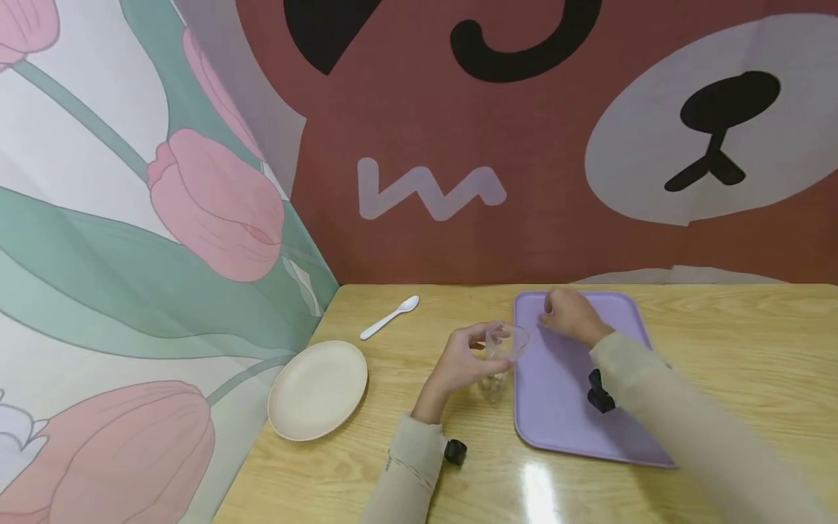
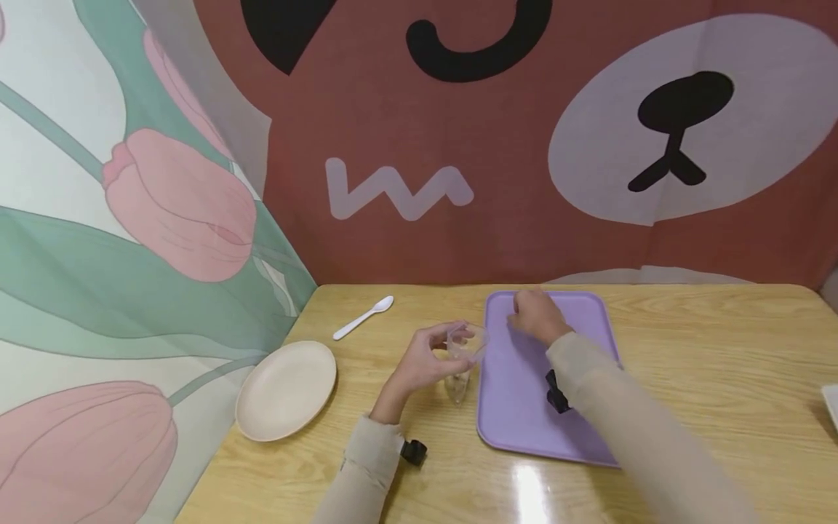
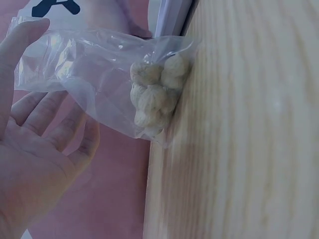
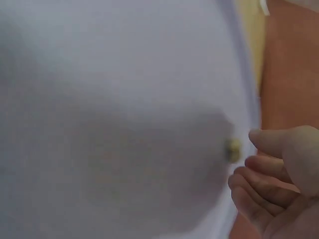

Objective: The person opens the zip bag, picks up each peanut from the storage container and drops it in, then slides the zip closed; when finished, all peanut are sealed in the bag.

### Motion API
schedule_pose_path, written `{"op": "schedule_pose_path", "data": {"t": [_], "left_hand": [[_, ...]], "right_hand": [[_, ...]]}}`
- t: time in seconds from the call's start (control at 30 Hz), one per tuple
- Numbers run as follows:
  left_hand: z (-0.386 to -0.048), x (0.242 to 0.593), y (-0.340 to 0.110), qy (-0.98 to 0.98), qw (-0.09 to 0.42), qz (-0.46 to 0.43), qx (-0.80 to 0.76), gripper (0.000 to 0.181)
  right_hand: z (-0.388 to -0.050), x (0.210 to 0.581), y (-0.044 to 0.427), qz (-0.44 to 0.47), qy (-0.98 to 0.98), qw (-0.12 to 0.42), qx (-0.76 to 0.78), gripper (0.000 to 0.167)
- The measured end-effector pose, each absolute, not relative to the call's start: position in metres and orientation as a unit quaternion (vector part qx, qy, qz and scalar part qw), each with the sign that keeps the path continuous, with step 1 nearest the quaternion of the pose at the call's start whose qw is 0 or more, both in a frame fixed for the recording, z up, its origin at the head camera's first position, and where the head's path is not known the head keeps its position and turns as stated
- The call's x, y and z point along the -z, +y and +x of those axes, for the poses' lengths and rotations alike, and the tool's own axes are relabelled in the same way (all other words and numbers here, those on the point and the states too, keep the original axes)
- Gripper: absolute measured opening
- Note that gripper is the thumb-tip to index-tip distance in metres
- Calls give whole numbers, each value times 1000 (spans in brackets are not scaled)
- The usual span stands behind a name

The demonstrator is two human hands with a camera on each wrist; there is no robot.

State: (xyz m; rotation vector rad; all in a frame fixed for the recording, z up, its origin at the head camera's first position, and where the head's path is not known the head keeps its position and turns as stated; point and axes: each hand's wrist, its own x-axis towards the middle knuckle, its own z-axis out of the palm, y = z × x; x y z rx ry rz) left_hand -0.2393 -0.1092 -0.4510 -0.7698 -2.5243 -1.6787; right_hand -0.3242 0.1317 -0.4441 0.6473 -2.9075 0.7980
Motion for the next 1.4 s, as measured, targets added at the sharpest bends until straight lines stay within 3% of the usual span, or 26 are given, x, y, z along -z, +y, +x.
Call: {"op": "schedule_pose_path", "data": {"t": [0.13, 0.33, 0.67, 0.83, 1.1, 1.4], "left_hand": [[-239, 450, -108, -808, 5, -244, 536, 62], [-239, 451, -108, -805, 4, -238, 543, 63], [-239, 451, -108, -802, 6, -246, 543, 62], [-238, 452, -107, -803, 3, -245, 544, 61], [-238, 449, -108, -810, 11, -249, 531, 58], [-238, 451, -107, -808, 9, -259, 529, 57]], "right_hand": [[-326, 456, 131, 186, -949, 38, -253, 32], [-330, 461, 130, 192, -951, 48, -238, 5], [-328, 461, 133, 212, -942, 62, -251, 11], [-319, 439, 135, 231, -933, 70, -267, 16], [-279, 383, 119, 287, -907, 136, -275, 15], [-238, 358, 101, 362, -880, 100, -290, 17]]}}
